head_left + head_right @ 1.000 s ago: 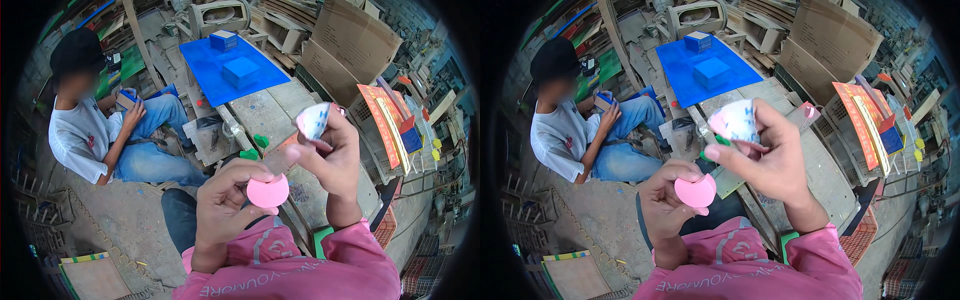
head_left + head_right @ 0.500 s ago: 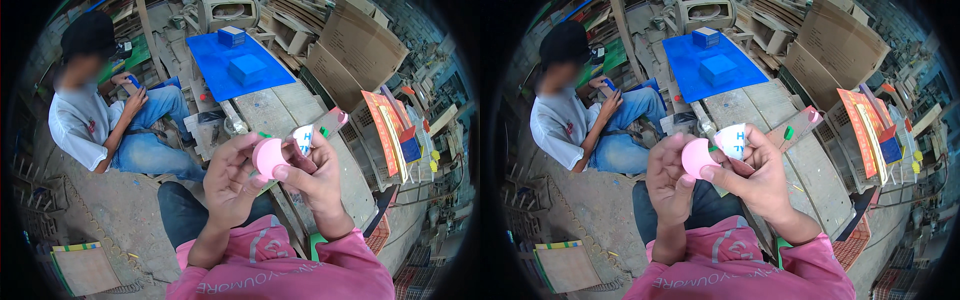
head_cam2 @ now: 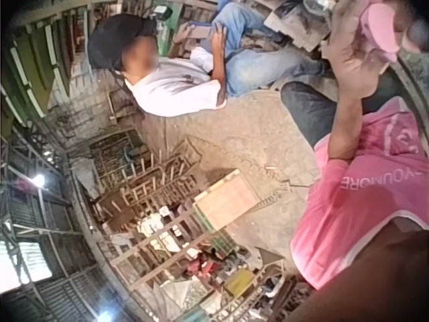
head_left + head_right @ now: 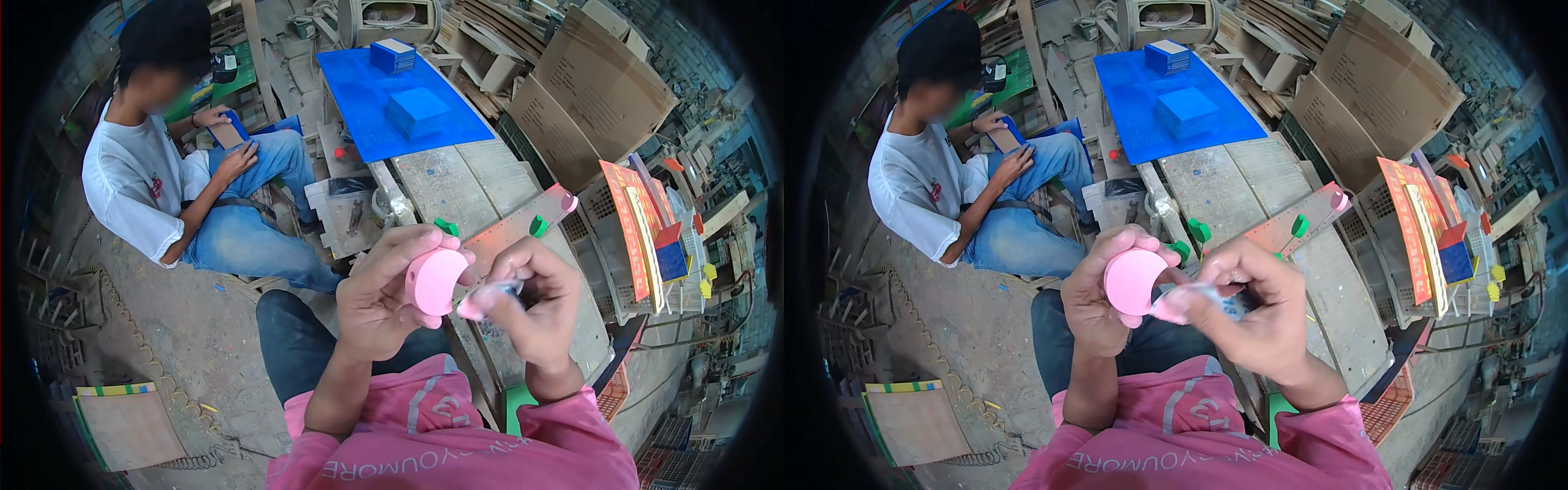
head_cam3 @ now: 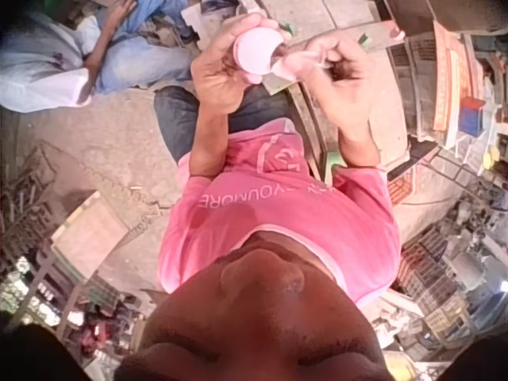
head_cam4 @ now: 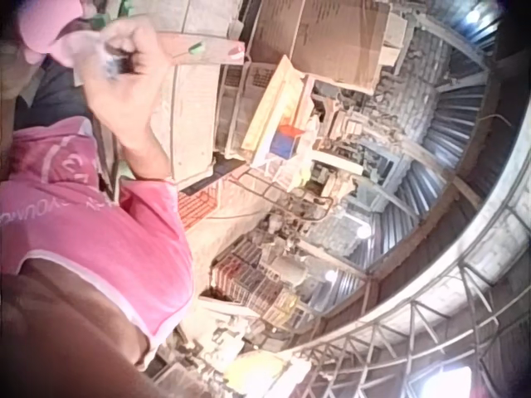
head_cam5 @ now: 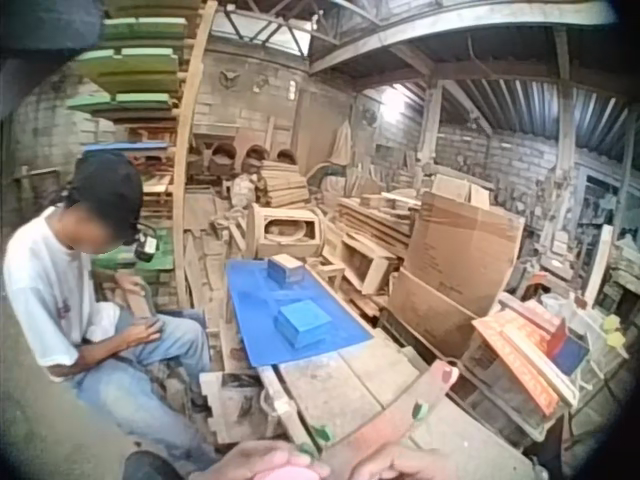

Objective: The person sits on the floor and uses a sanding block to smooth the surface of a pink plastic component. They rotate the object in their hands to sand different edges and surfaces. Another person is visible in the background performing a similar task.

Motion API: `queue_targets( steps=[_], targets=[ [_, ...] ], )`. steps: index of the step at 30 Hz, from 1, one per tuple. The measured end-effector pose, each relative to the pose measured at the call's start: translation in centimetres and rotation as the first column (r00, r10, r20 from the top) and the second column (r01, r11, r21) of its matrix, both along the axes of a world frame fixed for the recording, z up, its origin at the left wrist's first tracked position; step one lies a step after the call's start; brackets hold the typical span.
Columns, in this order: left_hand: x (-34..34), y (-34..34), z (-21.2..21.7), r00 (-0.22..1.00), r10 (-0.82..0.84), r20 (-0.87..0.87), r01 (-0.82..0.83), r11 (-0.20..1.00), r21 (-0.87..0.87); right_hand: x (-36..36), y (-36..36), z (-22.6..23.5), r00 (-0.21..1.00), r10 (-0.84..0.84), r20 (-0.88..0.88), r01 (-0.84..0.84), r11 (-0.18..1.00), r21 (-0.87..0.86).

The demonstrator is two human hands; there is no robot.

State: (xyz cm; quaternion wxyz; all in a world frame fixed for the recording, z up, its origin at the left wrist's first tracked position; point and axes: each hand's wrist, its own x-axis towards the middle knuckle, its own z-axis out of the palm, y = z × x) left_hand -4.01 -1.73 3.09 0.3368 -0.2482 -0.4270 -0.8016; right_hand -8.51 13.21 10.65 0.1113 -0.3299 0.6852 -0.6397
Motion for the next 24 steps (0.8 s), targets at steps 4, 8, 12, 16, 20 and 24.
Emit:
queue_targets(
  steps=[4, 8, 12, 16, 20, 24],
  targets=[
    [0.0, -0.4, -0.5, 1.0, 0.023, -0.004, -0.023, 1.0, -0.014, 0.2, -0.9, 0.5, 0.975, 0.07, -0.213, -0.064, 0.997, 0.037],
    [0.2, -0.6, -0.2, 0.999, 0.042, -0.031, -0.043, 0.998, -0.035, 0.2, -1.3, 0.9, 0.959, 0.066, -0.275, -0.05, 0.997, 0.063],
    [0.8, -0.8, 0.1, 0.997, 0.08, -0.013, -0.08, 0.994, -0.079, -0.1, -1.6, 1.2, 0.944, 0.014, -0.329, 0.012, 0.997, 0.079],
    [1.0, -1.3, 0.3, 0.998, 0.064, 0.006, -0.063, 0.993, -0.099, -0.7, -2.2, 1.1, 0.936, -0.119, -0.33, 0.133, 0.991, 0.018],
    [1.1, -1.4, 0.6, 0.989, 0.15, 0.004, -0.148, 0.981, -0.128, -0.9, -2.4, 0.8, 0.939, -0.191, -0.286, 0.186, 0.982, -0.043],
    [1.3, -1.4, 0.8, 0.989, 0.15, 0.0, -0.149, 0.982, -0.117, 0.0, -2.7, 0.7, 0.962, -0.166, -0.217, 0.153, 0.985, -0.077]
  ],
)
